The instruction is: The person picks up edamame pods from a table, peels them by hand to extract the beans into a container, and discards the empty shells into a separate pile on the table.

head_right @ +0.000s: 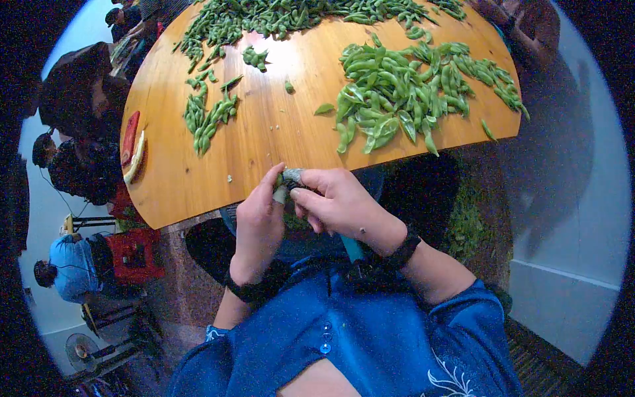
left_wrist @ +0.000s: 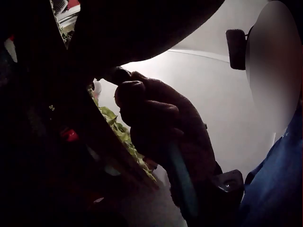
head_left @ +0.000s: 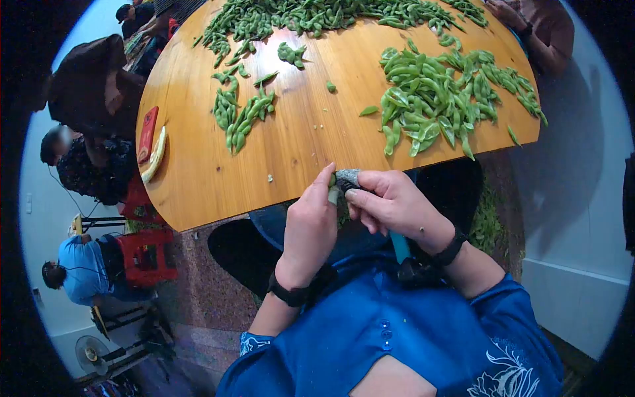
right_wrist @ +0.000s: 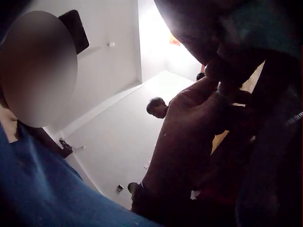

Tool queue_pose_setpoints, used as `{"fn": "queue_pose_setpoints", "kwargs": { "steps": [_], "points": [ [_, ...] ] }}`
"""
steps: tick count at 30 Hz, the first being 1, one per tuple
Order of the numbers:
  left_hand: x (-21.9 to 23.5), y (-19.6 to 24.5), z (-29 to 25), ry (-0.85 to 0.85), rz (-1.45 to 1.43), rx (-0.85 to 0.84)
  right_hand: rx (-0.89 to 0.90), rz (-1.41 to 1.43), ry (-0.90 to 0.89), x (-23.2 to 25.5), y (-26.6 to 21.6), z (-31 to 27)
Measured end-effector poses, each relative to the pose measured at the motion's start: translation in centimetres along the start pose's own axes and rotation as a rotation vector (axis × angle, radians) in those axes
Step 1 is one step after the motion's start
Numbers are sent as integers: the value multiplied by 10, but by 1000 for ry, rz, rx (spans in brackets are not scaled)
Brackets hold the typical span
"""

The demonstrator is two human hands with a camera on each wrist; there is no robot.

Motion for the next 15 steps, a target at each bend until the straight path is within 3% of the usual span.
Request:
{"fn": "queue_pose_setpoints", "kwargs": {
  "steps": [2,4,5,7,8,10,15],
  "points": [
    [3,-1,0,-20,-84,9,-27,64,-3,1,1,-1],
    [6,-2,0,-172,-462,218,-52,122,-31,1,1,-2],
    [6,-4,-1,-172,-463,219,-53,122,-31,2,2,-2],
    [0,-9,-5,-248,-799,373,-48,148,-73,2,4,-2],
    [1,-10,-6,-250,-800,373,-49,148,-72,2,4,-3],
    [-2,-13,-9,-311,-1024,528,-57,178,-80,1,5,-4],
    [-6,-18,-13,-362,-1213,547,-27,249,-60,-3,9,-5]
  ]
}}
Point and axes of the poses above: each hand's wrist, its own z-axis towards the middle knuckle, its own x-axis out of the back of the hand, y = z × x, the point moved 3 cm from there along z, towards the middle knuckle, and after that the axes turned 3 degrees about x, right-handed, at the moved point
